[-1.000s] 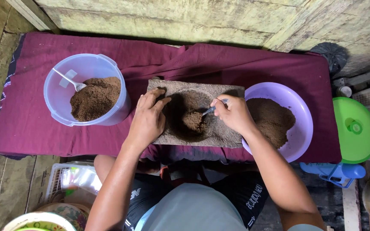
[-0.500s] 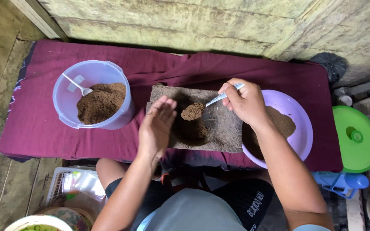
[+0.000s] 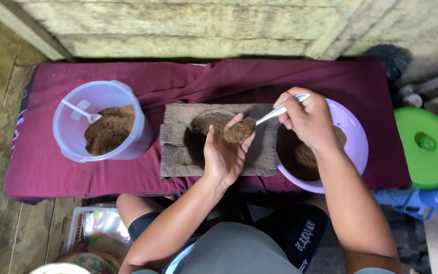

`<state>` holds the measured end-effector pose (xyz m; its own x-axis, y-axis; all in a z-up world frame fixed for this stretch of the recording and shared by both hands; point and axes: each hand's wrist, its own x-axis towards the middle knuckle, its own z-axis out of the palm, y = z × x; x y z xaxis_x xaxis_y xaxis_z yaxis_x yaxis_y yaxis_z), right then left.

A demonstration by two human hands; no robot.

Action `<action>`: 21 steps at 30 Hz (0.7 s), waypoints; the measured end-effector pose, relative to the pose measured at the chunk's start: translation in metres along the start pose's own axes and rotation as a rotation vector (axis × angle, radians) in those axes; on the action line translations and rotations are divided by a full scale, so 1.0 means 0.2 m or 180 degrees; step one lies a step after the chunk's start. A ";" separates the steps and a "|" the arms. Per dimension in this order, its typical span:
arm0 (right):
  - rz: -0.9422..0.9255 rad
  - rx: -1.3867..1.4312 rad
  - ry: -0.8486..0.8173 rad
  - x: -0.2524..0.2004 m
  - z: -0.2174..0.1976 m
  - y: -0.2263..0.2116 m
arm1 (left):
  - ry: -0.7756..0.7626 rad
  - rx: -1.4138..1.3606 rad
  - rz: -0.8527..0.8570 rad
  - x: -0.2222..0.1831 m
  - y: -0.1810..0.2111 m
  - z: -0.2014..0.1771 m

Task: Transferring brown powder between a plastic bucket, a purple bowl, and a stone mortar using a spoon and hands.

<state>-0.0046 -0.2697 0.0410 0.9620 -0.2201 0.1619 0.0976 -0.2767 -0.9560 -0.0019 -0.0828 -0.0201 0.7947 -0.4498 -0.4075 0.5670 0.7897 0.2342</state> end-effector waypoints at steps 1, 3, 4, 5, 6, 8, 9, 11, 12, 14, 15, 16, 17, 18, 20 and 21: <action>0.0022 0.0011 0.0070 -0.03 -0.06 0.00 | -0.0004 0.0048 -0.0057 -0.01 -0.03 0.05; 0.0110 0.0013 0.0424 -0.09 -0.20 -0.01 | -0.0285 0.0184 -0.0177 -0.03 -0.11 0.14; 0.0128 0.0019 0.0512 -0.12 -0.29 0.02 | -0.0303 0.0235 -0.0249 0.01 -0.16 0.13; 0.0170 -0.0053 0.0686 -0.15 -0.37 0.05 | -0.0373 0.0414 -0.0247 0.05 -0.21 0.12; 0.0218 -0.0126 0.0861 -0.18 -0.45 0.09 | -0.0444 0.0591 -0.0247 0.09 -0.26 0.10; 0.0231 -0.0197 0.1156 -0.27 -0.57 0.10 | -0.0499 0.0816 -0.0319 0.11 -0.34 0.13; 0.0220 -0.0272 0.1364 -0.31 -0.63 0.10 | -0.0539 0.0993 -0.0314 0.12 -0.37 0.14; 0.0173 -0.0544 0.1548 -0.41 -0.73 0.21 | -0.0667 0.1432 -0.0347 0.19 -0.45 0.14; 0.0126 -0.0824 0.1647 -0.46 -0.77 0.27 | -0.0762 0.1822 -0.0322 0.22 -0.48 0.13; -0.0366 -0.1384 0.1479 -0.58 -0.77 0.51 | -0.0864 0.2273 -0.0261 0.23 -0.50 0.21; -0.0874 -0.1942 0.1242 -0.64 -0.76 0.63 | -0.0954 0.2694 -0.0154 0.24 -0.51 0.24; -0.0864 -0.1945 0.1268 -0.67 -0.76 0.65 | -0.0970 0.2709 -0.0171 0.31 -0.52 0.25; -0.1088 -0.2435 0.1113 -0.70 -0.76 0.66 | -0.1179 0.3232 0.0139 0.39 -0.53 0.26; -0.1292 -0.2916 0.0928 -0.75 -0.75 0.68 | -0.1367 0.3744 0.0445 0.45 -0.54 0.24; -0.1246 -0.2946 0.1098 -0.79 -0.81 0.72 | -0.1571 0.5091 0.0814 0.61 -0.52 0.30; -0.1230 -0.2978 0.1264 -0.81 -0.85 0.73 | -0.1759 0.6424 0.1238 0.69 -0.51 0.34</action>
<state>-0.1899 -0.4329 -0.0838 0.7404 -0.2053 0.6401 -0.0190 -0.9582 -0.2854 0.0645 -0.2525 -0.0406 0.6517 -0.7578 0.0318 -0.5056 -0.4028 0.7630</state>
